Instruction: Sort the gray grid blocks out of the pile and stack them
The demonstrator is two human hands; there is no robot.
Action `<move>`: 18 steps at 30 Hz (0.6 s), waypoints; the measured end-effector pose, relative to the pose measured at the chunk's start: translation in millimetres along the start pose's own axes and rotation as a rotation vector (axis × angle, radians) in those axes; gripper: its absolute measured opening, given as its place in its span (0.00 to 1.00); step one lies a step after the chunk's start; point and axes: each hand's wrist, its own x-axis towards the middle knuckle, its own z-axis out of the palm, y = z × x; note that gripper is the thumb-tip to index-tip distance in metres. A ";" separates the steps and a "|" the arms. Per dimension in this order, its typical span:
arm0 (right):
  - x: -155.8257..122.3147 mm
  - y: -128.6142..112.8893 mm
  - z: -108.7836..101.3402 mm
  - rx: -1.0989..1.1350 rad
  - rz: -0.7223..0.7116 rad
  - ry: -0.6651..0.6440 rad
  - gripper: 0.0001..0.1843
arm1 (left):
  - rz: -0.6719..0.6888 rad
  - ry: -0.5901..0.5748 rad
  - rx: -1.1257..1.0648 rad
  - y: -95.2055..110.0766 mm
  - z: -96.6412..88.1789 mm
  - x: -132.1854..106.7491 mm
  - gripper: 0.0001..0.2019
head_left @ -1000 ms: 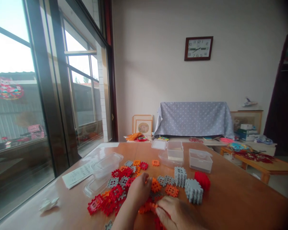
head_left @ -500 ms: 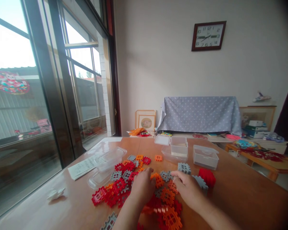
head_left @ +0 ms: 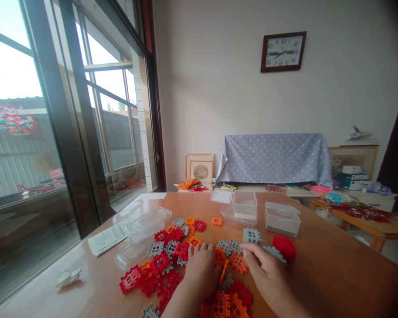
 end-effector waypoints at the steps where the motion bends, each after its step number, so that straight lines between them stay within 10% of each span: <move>1: -1.6 -4.3 -2.1 0.012 -0.016 0.004 0.18 | 0.005 0.010 0.006 0.8 -0.7 -0.3 0.24; 11: -12.3 -28.1 4.5 0.120 -0.151 -0.177 0.16 | 0.053 -0.013 0.050 6.3 -9.2 -6.2 0.16; 18: 7.2 -15.7 -46.0 0.140 0.101 0.180 0.25 | 0.057 -0.031 0.030 7.3 -18.5 -12.0 0.17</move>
